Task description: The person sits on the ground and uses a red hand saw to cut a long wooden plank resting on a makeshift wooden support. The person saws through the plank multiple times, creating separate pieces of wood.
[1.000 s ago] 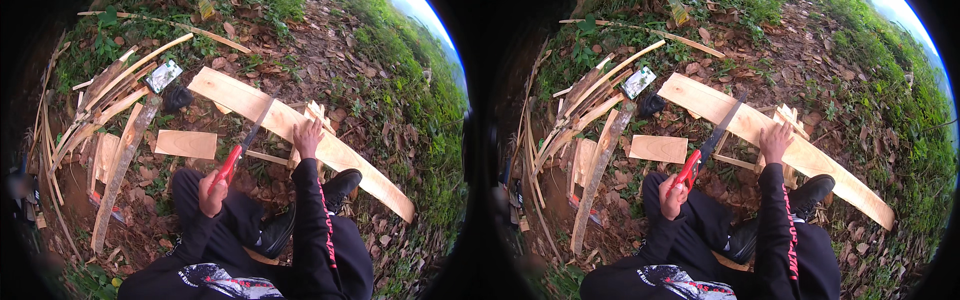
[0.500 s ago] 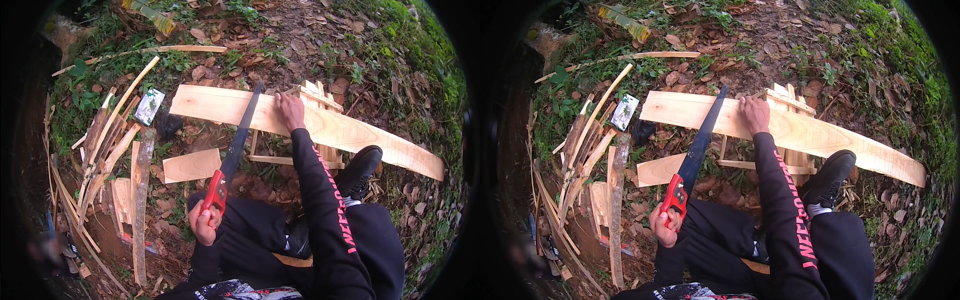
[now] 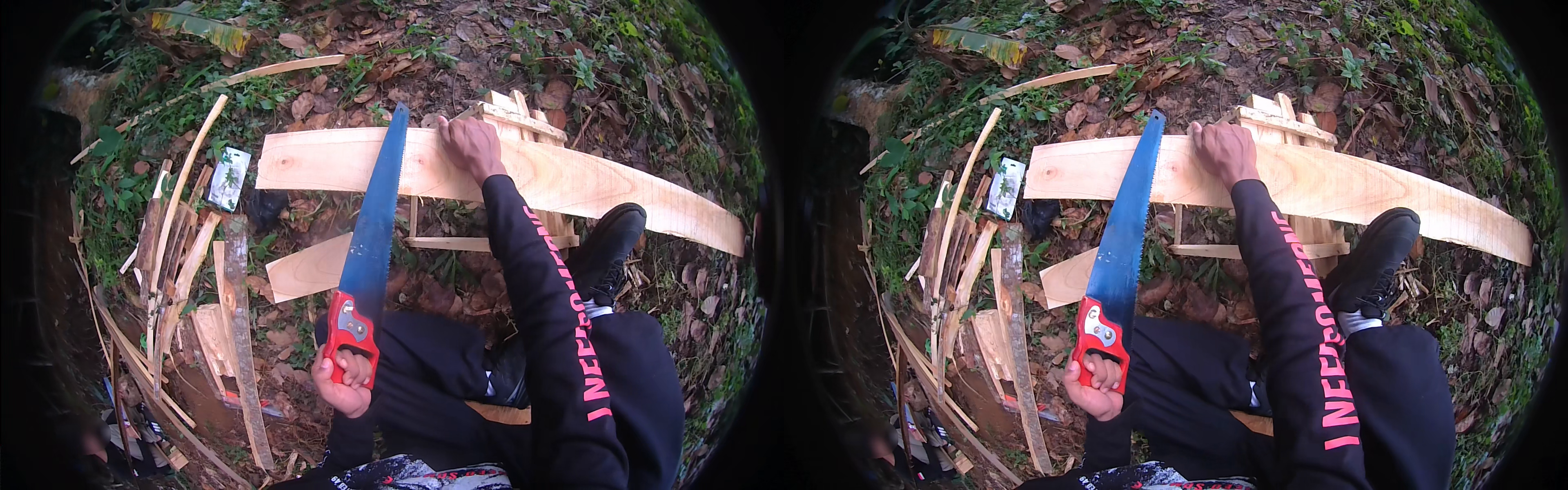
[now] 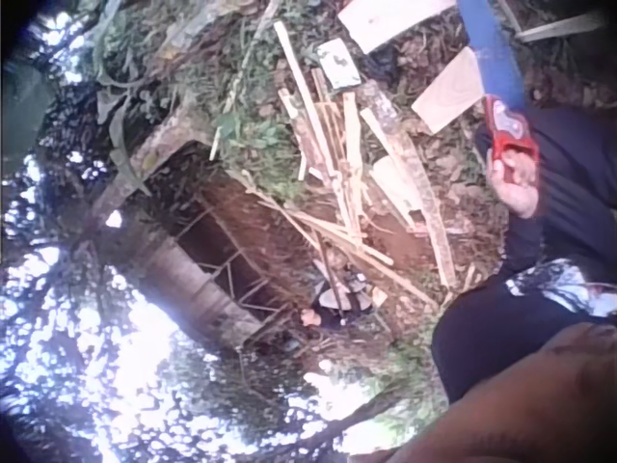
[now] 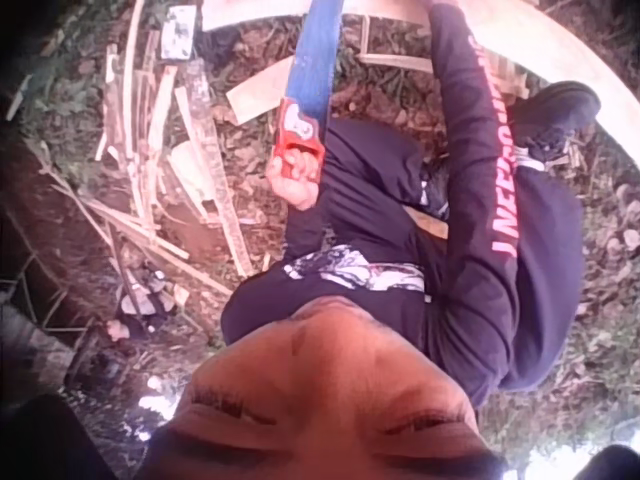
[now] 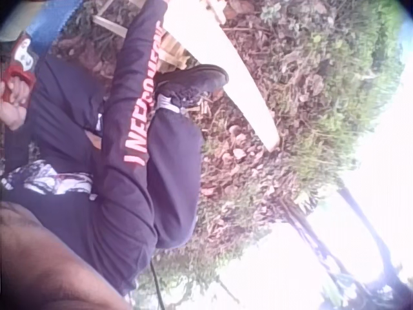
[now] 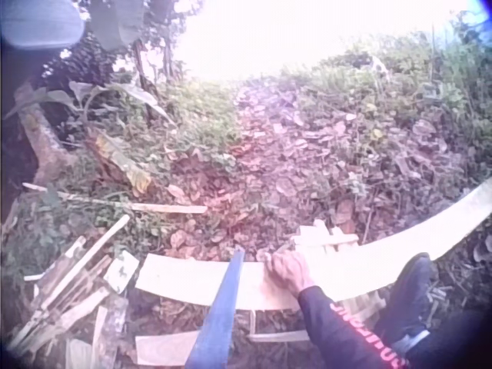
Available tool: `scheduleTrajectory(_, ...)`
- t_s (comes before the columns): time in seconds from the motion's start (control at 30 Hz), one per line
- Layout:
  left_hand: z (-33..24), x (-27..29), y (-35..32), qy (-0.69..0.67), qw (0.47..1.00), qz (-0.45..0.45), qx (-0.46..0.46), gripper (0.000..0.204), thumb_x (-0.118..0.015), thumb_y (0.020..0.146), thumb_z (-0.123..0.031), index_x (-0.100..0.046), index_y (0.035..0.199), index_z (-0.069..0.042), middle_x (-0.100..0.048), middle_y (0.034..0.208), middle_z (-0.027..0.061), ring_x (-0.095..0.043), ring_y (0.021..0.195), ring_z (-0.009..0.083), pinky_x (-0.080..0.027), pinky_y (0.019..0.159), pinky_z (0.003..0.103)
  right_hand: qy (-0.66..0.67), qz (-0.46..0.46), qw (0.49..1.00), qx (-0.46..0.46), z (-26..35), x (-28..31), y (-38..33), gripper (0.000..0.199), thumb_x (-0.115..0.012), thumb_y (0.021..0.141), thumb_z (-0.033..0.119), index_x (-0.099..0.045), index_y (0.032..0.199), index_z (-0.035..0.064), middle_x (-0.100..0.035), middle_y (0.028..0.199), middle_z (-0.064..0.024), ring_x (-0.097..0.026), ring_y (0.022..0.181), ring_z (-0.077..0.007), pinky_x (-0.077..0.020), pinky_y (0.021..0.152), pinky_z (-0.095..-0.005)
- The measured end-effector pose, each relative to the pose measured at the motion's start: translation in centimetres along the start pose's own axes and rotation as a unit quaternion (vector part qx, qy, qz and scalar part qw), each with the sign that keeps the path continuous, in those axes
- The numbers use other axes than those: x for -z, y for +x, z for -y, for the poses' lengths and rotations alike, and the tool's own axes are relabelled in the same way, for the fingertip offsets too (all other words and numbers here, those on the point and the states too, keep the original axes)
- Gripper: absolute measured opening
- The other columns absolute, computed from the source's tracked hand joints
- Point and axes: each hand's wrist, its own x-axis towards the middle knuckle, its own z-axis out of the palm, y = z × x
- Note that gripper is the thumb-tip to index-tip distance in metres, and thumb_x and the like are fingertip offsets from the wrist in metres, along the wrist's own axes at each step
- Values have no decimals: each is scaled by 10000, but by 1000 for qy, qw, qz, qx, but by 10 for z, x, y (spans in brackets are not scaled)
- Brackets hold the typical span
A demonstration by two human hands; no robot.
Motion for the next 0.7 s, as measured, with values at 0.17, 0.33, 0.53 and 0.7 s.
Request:
scheduleTrajectory(0.17,-15,18,2,36,999,40,7,241,-426,908,-261,-446,792,-51,-329,507,-11,-258,374,82,-247,378,253,8,-20,1000,5,4,-6,-8,572,-376,972,403,-677,664,26,-654,719,-217,-647,704,-382,-505,730,-461)
scheduleTrajectory(0.33,-25,3,-1,168,981,88,-33,287,-405,935,-258,-439,775,-22,-351,532,9,-255,381,69,-227,360,242,24,-22,999,-10,23,-13,-15,557,-363,973,376,-684,668,39,-657,716,-211,-652,707,-379,-511,729,-459)
scheduleTrajectory(0.53,27,-56,86,262,958,110,-36,268,-475,956,-247,-485,775,-49,-395,596,-47,-336,493,23,-231,444,208,-2,-22,1000,-13,18,0,-15,551,-355,970,357,-684,663,40,-660,705,-201,-653,683,-372,-514,714,-450)
scheduleTrajectory(0.7,37,-55,78,221,971,80,-37,254,-486,946,-222,-491,771,-39,-416,604,-24,-339,493,20,-233,440,201,-8,-13,1000,2,-3,-11,-3,526,-374,962,338,-681,652,44,-655,685,-196,-652,673,-368,-515,702,-451)
